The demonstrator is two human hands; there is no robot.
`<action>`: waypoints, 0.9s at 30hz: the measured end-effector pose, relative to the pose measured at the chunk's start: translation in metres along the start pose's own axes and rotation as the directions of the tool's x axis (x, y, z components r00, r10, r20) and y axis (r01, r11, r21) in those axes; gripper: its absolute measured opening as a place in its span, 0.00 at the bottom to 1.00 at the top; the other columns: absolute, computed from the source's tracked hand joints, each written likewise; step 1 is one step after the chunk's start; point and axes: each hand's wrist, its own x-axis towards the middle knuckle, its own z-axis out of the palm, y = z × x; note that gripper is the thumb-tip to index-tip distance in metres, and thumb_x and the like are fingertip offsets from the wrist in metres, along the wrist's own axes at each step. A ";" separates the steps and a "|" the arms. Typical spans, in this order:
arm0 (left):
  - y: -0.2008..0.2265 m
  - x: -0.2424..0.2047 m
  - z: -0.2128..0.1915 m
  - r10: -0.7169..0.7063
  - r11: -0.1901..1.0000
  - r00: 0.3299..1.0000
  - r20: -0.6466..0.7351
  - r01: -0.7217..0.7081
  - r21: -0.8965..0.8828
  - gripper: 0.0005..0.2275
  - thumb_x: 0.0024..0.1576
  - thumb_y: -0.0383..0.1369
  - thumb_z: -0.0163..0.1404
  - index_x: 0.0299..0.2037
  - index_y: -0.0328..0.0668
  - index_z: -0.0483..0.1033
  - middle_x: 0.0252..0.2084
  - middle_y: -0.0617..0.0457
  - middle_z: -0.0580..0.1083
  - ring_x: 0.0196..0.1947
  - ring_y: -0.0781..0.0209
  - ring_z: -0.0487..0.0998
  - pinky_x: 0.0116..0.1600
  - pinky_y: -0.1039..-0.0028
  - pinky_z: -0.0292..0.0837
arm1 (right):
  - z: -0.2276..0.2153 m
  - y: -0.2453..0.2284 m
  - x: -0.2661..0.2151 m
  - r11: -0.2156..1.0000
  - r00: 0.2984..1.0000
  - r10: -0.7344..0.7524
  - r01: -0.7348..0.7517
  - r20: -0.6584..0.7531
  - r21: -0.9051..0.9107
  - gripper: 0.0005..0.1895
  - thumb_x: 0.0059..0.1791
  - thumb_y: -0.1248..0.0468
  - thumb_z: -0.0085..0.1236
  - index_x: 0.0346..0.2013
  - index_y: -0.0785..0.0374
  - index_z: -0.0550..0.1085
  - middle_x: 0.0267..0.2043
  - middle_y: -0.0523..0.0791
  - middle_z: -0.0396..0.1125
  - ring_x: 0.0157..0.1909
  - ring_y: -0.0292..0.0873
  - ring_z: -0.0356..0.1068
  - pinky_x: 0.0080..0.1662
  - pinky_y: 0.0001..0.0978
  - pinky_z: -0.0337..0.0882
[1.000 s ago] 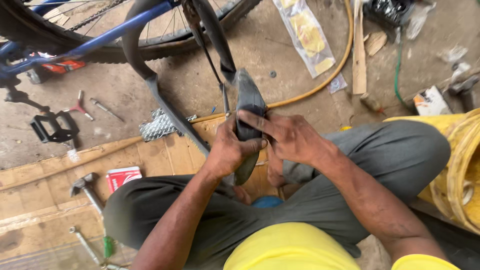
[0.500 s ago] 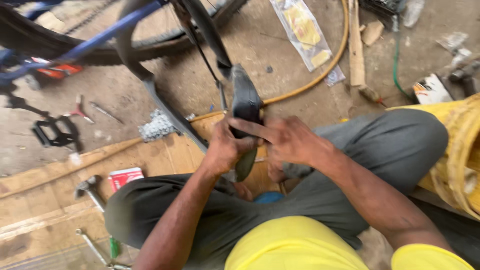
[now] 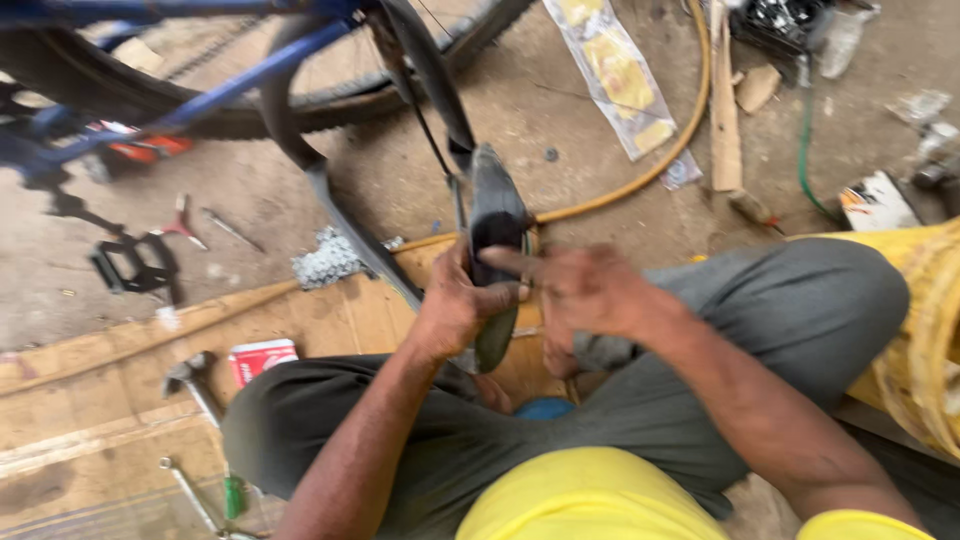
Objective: The person cuts a blue patch with scissors, then uses a rasp to roughen the surface of a bicycle inner tube. They apply glue to the roughened area and rub it in with their finger.
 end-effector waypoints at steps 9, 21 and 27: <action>0.002 -0.004 0.001 0.005 0.985 1.000 0.012 -0.003 -0.170 0.27 0.47 0.22 0.62 0.60 0.32 0.72 0.47 0.54 0.76 0.45 0.64 0.76 0.52 0.74 0.74 | 0.003 0.006 0.008 0.990 0.987 -0.069 0.050 -0.142 -0.131 0.50 0.45 0.71 0.61 0.76 0.37 0.51 0.34 0.44 0.69 0.29 0.42 0.68 0.27 0.33 0.72; 0.012 -0.007 -0.002 0.085 0.987 0.995 0.048 -0.078 -0.139 0.30 0.47 0.20 0.60 0.64 0.34 0.72 0.50 0.54 0.75 0.48 0.65 0.75 0.57 0.75 0.72 | 0.009 0.005 0.003 0.983 0.981 -0.135 0.114 -0.137 -0.147 0.45 0.47 0.73 0.57 0.75 0.38 0.56 0.30 0.44 0.68 0.26 0.41 0.69 0.27 0.33 0.73; 0.014 -0.009 -0.003 0.048 0.974 0.998 0.033 -0.039 -0.223 0.32 0.45 0.17 0.59 0.65 0.35 0.70 0.46 0.54 0.74 0.45 0.63 0.77 0.52 0.71 0.75 | 0.015 0.005 0.000 0.998 1.000 -0.030 0.030 0.007 -0.047 0.44 0.45 0.72 0.59 0.72 0.36 0.59 0.30 0.44 0.68 0.29 0.42 0.69 0.33 0.33 0.76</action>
